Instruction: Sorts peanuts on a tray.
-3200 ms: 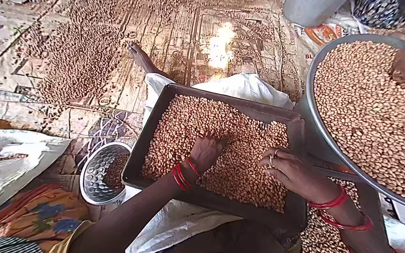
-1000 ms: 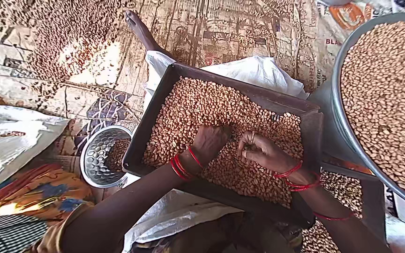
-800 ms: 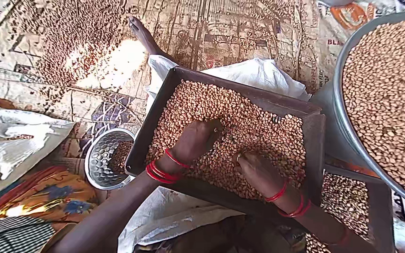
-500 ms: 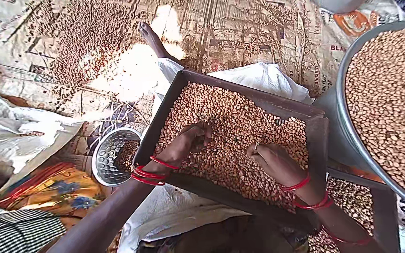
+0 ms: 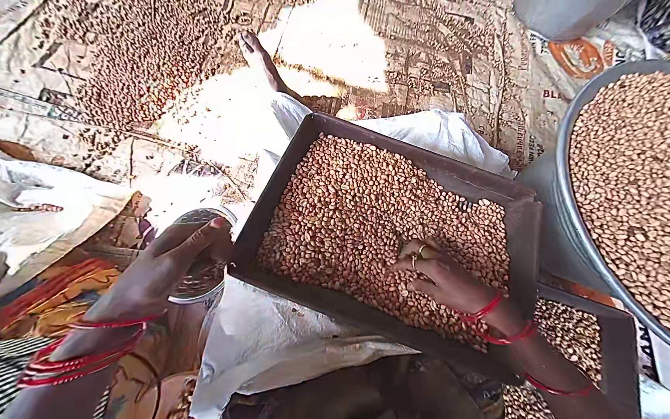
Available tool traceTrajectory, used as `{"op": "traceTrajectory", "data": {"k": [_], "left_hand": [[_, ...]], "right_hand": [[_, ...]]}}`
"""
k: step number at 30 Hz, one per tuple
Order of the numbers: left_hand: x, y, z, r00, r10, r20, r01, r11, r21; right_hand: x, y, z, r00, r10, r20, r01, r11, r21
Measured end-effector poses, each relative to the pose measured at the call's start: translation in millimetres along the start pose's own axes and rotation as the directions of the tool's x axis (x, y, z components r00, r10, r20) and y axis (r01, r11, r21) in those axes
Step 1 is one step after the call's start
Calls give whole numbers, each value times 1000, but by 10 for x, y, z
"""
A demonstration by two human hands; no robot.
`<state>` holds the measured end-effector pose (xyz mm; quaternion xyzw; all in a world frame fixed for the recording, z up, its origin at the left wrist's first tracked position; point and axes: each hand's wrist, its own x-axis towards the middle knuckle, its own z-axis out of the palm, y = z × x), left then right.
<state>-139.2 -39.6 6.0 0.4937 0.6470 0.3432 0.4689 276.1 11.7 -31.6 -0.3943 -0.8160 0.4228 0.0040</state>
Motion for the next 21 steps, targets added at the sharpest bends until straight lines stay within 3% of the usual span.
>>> {"op": "traceTrajectory", "data": {"k": [3, 5, 7, 10, 13, 15, 17, 19, 21], "left_hand": [[21, -582, -493, 936, -217, -278, 285, 930, 233], [45, -882, -677, 885, -357, -298, 447, 832, 330], [79, -988, -752, 884, -404, -235, 467, 737, 489], [160, -817, -717, 954, -277, -111, 272, 652, 707], [164, -502, -549, 989, 147, -34, -64, 615, 786], [93, -159, -252, 922, 385, 46, -284, 589, 757], [6, 86, 109, 841, 524, 133, -462, 570, 679], [-40, 184, 436, 775, 557, 298, -609, 531, 590], [-10, 178, 696, 714, 548, 436, -686, 423, 592]], "right_hand": [[-456, 173, -315, 994, -61, 90, 67, 996, -66], [-569, 239, -483, 996, -80, -24, 75, 982, -171], [-437, 147, -483, 975, -89, -206, 38, 971, -237], [22, -246, -211, 966, -71, -249, 27, 984, -178], [477, -481, 161, 963, -90, -253, 29, 971, -238], [646, -450, 381, 929, -174, -325, 35, 920, -391], [693, -452, 501, 900, -246, -359, 26, 855, -519], [669, -508, 526, 912, -231, -340, 6, 835, -550], [663, -546, 532, 922, -191, -336, -23, 840, -542]]}}
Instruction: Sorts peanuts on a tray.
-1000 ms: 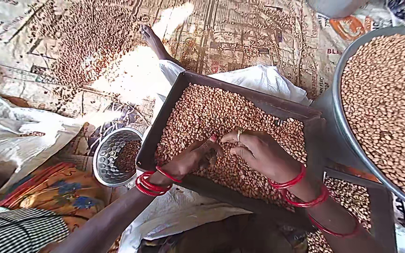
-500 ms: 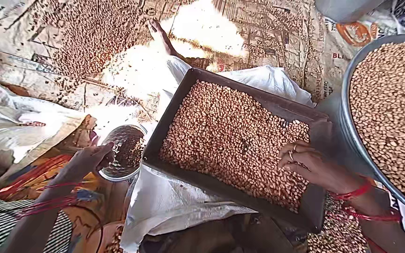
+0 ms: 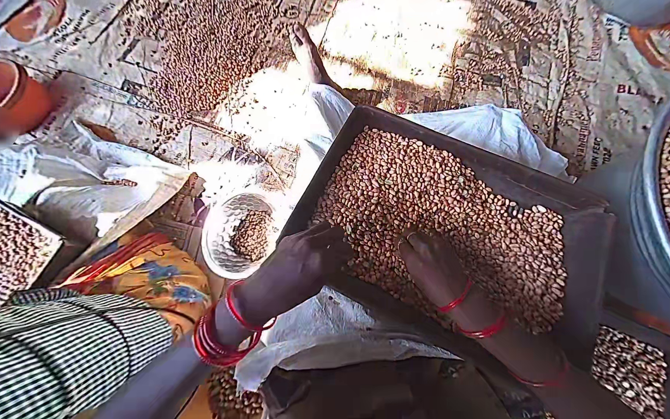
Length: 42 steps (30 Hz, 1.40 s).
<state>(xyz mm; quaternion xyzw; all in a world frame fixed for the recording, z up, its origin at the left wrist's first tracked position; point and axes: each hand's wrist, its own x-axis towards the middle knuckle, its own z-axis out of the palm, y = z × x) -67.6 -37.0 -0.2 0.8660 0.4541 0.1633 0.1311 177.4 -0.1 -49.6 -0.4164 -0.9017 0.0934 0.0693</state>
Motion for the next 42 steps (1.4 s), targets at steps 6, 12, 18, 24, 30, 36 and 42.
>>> {"op": "traceTrajectory", "data": {"k": [6, 12, 18, 24, 30, 36, 42], "left_hand": [[224, 99, 261, 976, -92, 197, 49, 976, 214], [319, 238, 278, 957, -167, 238, 95, 954, 285], [331, 76, 301, 994, -74, 83, 71, 997, 42], [328, 11, 133, 848, -421, 321, 484, 372, -792], [59, -19, -108, 788, -306, 534, 547, -51, -836], [-590, -636, -428, 592, -796, 123, 597, 332, -730], [-1146, -1388, -193, 490, -861, 139, 867, 463, -184]], "right_hand": [[84, -131, -107, 979, 112, 173, -114, 993, 0], [156, -16, -314, 825, 141, 547, -222, 971, 84], [-144, 497, -479, 913, 238, 331, -338, 896, 289], [95, 289, -769, 998, -24, 65, -19, 812, 583], [462, -50, -260, 986, -130, 107, 71, 898, 433], [-197, 482, -449, 841, -74, 536, -142, 925, 351], [-233, 594, -821, 955, -32, 296, -44, 968, 247]]}}
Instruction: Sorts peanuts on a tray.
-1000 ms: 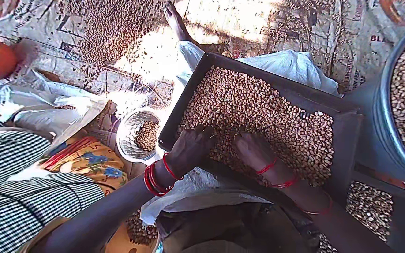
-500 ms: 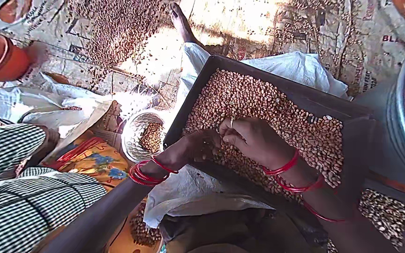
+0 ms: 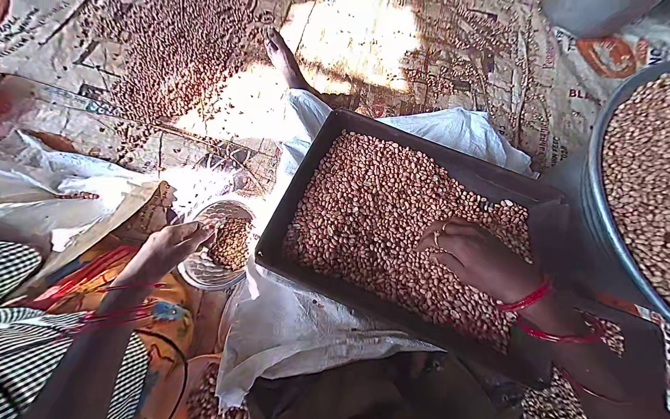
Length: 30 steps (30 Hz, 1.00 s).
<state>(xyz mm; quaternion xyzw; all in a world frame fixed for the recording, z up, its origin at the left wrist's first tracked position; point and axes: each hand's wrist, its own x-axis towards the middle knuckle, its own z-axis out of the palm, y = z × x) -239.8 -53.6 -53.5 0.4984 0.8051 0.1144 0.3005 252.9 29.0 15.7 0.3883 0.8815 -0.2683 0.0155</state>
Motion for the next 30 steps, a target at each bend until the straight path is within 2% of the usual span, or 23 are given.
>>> {"op": "traceTrajectory", "data": {"k": [1, 3, 5, 7, 8, 9, 10, 11, 12, 13, 14, 15, 16, 18, 22, 24, 28, 30], "left_hand": [[15, 28, 9, 999, 42, 30, -44, 996, 79], [-8, 219, 18, 987, 161, 15, -161, 966, 200], [-50, 414, 44, 936, 343, -79, -319, 921, 223], [-139, 670, 29, 858, 497, -129, -467, 859, 208], [-188, 806, 18, 809, 569, -147, -538, 818, 205], [-236, 942, 24, 761, 629, -158, -597, 774, 211], [-282, 1085, 56, 719, 676, -158, -648, 736, 197], [-317, 1231, 125, 671, 727, -149, -704, 687, 180], [-344, 1367, 229, 619, 776, -124, -760, 631, 156], [-357, 1498, 362, 562, 823, -83, -814, 568, 124], [-354, 1622, 511, 503, 864, -29, -858, 503, 109], [-340, 1751, 666, 448, 894, 19, -888, 442, 126], [-324, 1871, 809, 419, 905, 76, -901, 404, 160], [-278, 2057, 1060, 417, 893, 167, -894, 371, 250], [-228, 2241, 1296, 452, 854, 256, -865, 351, 358], [-234, 2272, 1317, 455, 855, 248, -864, 356, 356], [-198, 2244, 1354, 411, 888, 207, -872, 318, 371], [-181, 2231, 1295, 430, 881, 196, -881, 363, 303]], "right_hand": [[130, -174, 100, 994, -109, -23, 110, 993, 49], [450, -503, 430, 936, -335, -109, 347, 930, 124], [713, -706, 737, 882, -428, -198, 455, 882, 120], [747, -748, 857, 912, -388, -130, 402, 910, 101], [682, -726, 811, 936, -350, -27, 351, 929, 115], [583, -670, 685, 942, -308, 136, 290, 947, 140], [470, -568, 509, 914, -261, 310, 224, 963, 151], [342, -425, 336, 882, -216, 419, 166, 974, 154], [192, -264, 183, 886, -161, 435, 113, 984, 135], [41, -99, 63, 928, -101, 360, 66, 992, 108], [-98, 52, 11, 981, -63, 181, 52, 996, 68], [-190, 164, -4, 999, -42, -14, 43, 999, 26], [-241, 234, -4, 988, -37, -150, 37, 999, -6], [-288, 256, 26, 979, -44, -200, 48, 999, 16], [-291, 192, 118, 999, -3, -34, 6, 996, 86], [-300, 219, 111, 999, 53, 9, -54, 995, 88], [-320, 297, 163, 998, 42, -51, -38, 997, 67], [-276, 283, 186, 998, 26, -57, -23, 998, 61]]}}
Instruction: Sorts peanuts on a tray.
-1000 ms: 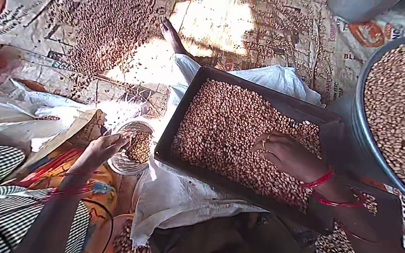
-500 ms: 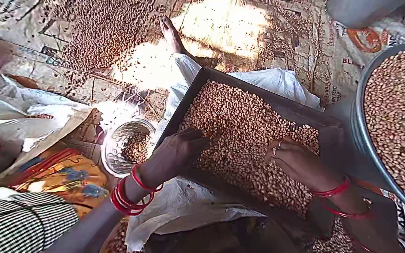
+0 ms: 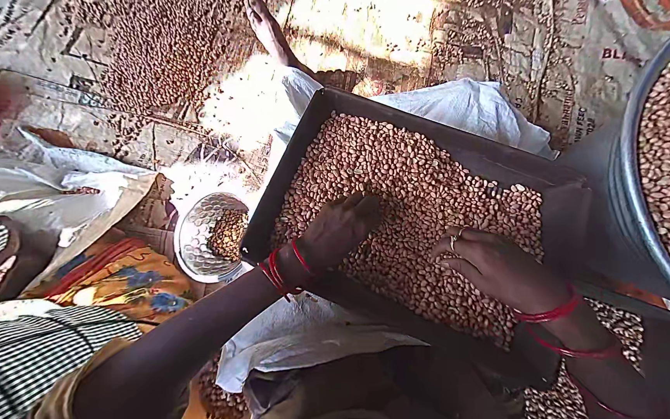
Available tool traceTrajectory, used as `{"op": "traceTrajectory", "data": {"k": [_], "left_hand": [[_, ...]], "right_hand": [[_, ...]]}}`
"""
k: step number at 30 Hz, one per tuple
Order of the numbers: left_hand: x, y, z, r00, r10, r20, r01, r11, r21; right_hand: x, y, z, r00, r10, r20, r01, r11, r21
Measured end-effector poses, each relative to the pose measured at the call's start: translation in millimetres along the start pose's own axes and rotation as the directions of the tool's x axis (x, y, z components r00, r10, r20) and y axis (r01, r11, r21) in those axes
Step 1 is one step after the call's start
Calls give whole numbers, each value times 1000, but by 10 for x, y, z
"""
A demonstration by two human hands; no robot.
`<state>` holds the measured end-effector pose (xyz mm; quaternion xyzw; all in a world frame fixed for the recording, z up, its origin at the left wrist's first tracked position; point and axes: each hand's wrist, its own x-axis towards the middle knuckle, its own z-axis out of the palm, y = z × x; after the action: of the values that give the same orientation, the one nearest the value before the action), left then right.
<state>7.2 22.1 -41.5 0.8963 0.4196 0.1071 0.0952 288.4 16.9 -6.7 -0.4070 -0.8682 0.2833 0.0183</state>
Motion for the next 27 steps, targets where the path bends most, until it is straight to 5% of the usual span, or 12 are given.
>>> {"op": "traceTrajectory", "data": {"k": [3, 7, 9, 12, 17, 22, 25, 27], "left_hand": [[-70, -96, -310, 984, -179, -29, 155, 914, -374], [-268, -233, -632, 907, -413, 82, 331, 579, -745], [-348, -245, -595, 901, -412, 135, 378, 594, -710], [-473, -173, -451, 955, -248, 166, 298, 807, -510], [-464, 42, -423, 866, -128, 483, 279, 926, -255], [-220, 181, -459, 731, -140, 668, 245, 967, -65], [-107, 255, -488, 646, -146, 749, 230, 973, -9], [-134, 248, -449, 679, -99, 728, 151, 988, -6]], "right_hand": [[183, -85, 17, 998, -59, 12, 59, 997, 45], [698, -363, 201, 954, -266, -138, 281, 954, 104], [939, -490, 380, 918, -335, -210, 356, 932, 67], [969, -492, 601, 946, -292, -141, 300, 953, 40], [314, 14, 127, 979, -52, 195, 38, 996, 75], [146, 86, -127, 984, 5, -177, -10, 1000, -26], [492, -372, 169, 988, 17, -156, -11, 999, 41], [738, -552, 423, 987, -5, -159, 5, 1000, -4]]}}
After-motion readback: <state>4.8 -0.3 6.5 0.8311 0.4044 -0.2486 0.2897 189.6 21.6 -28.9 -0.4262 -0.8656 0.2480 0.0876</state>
